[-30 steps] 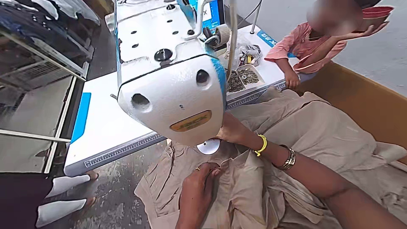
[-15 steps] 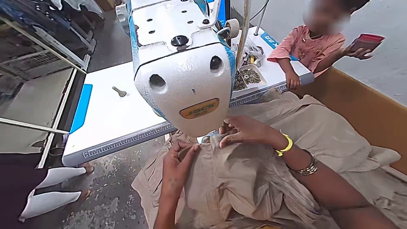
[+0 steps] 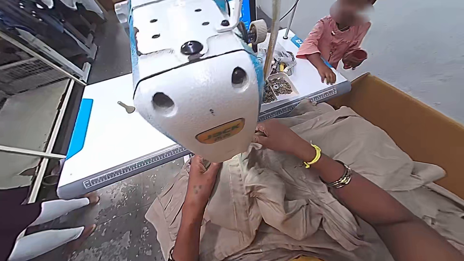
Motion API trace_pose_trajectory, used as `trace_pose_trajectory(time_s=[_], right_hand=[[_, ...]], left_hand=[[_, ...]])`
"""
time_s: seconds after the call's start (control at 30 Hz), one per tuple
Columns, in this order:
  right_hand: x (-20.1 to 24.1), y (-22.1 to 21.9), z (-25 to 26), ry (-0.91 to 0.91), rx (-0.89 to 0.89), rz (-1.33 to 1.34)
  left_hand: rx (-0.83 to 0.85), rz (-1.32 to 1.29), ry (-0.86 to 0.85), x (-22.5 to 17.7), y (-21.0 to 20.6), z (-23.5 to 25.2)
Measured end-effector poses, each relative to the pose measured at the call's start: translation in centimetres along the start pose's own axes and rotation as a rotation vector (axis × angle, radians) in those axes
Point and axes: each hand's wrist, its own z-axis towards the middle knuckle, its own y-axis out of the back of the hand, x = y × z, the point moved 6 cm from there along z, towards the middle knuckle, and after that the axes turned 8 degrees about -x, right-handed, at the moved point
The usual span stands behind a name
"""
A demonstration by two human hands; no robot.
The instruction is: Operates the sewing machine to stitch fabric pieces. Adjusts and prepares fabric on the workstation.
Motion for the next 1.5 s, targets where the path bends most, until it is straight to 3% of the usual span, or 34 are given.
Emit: trace_pose_trajectory(time_s=[0.13,0.2,0.43,0.63,0.83,1.2,1.4,1.5], right_hand=[[-4.2,3.4,1.1,0.135,-0.463,-0.277],[-5.2,3.9,1.8,0.157,-0.563,-0.347],[-6.3,0.7,5.1,0.345,-0.481,-0.501],[-7.2,1.7,4.7,0.339,-0.531,-0.339],[-6.7,1.2,5.4,0.319,-0.450,-0.456],[-6.4,1.0,5.0,0.416,-0.514,-0.546],[-7.3,2.1,4.9,0.368,-0.530,-0.296],[-6.0,3.5,4.4,0.313,-0.575,-0.093]], left_hand=[[-0.003,-0.049,0.011,0.4,-0.2,-0.3],[-0.002,-0.066,0.023,0.3,-0.3,-0.4],[-0.009,0.007,-0.007,0.0,-0.1,-0.5],[-0.034,-0.001,0.027,0.2,-0.2,-0.7],[-0.045,0.002,0.005,0.2,-0.3,-0.5],[-0.018,-0.024,-0.029,0.6,-0.4,-0.1],[-0.007,-0.033,-0.018,1.0,-0.4,0.1],[-0.046,0.173,-0.055,0.6,-0.1,-0.6]])
